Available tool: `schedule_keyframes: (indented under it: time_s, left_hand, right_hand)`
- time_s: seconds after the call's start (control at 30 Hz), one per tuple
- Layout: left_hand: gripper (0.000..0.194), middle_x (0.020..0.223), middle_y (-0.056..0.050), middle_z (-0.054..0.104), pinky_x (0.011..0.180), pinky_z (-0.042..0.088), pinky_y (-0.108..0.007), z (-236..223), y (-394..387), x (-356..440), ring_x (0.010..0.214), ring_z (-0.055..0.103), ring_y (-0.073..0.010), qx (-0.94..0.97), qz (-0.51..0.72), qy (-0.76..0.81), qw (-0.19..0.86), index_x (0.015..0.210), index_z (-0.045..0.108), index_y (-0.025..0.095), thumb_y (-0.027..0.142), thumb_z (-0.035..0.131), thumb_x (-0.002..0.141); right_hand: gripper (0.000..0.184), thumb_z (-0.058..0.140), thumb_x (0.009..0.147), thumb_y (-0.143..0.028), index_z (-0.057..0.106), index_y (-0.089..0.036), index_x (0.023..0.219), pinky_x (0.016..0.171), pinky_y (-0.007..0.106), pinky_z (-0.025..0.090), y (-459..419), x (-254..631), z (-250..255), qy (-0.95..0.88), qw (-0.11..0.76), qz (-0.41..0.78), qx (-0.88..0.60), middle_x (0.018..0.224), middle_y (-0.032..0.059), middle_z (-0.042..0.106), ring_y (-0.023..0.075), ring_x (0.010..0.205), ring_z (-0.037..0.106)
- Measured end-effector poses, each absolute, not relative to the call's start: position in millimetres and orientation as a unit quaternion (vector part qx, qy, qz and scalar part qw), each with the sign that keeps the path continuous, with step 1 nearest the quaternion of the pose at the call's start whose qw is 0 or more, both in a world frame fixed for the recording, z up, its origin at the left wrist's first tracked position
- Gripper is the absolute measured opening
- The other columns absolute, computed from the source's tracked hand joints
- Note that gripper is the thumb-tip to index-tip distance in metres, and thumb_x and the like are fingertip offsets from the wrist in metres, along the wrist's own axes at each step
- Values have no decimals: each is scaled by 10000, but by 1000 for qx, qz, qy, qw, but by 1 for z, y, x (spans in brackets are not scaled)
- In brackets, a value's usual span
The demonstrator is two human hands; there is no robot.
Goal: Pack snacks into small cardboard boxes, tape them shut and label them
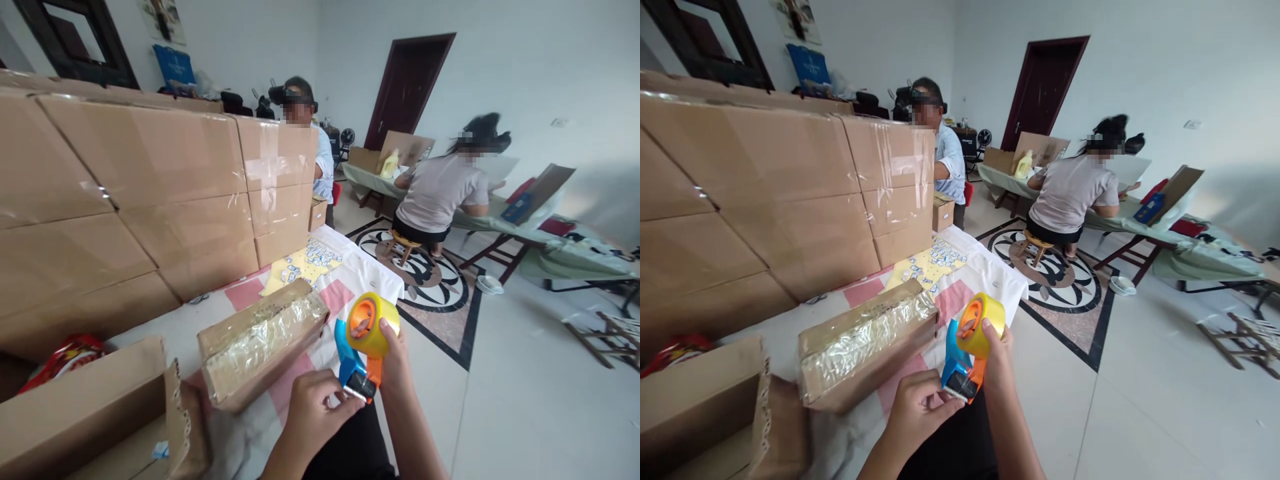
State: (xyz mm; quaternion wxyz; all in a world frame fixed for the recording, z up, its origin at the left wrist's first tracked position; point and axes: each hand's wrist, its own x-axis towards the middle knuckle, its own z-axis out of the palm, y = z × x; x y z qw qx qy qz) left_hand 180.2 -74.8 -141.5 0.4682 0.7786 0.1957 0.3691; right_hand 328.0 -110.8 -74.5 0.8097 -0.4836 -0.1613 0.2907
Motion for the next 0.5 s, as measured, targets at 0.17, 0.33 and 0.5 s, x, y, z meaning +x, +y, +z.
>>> schedule_keyframes:
  time_s: [0.17,0.33,0.5]
  left_hand:
    - [226,594,19,670,521,412,-217,-141,-81,183,521,615,-118,800,400,220,389,632,649,202,262,834,746]
    - [212,627,5,681,502,394,-188,-146,-77,188,551,619,-112,776,350,223,475,652,662,196,281,782,803]
    - [317,648,-17,672,505,360,-196,-146,-70,186,562,575,-109,758,307,204,538,711,721,188,430,678,911]
  right_hand:
    - [383,864,703,-489,739,-158,848,594,317,594,-111,328,-71,-105,823,282,-482,707,66,748,211,600,696]
    - [362,844,731,-489,751,-152,823,574,317,584,-111,330,-71,-119,815,282,-492,708,91,757,219,588,692]
    - [381,832,752,-509,757,-137,793,582,319,583,-110,332,-76,-137,809,291,-493,709,106,756,228,610,701]
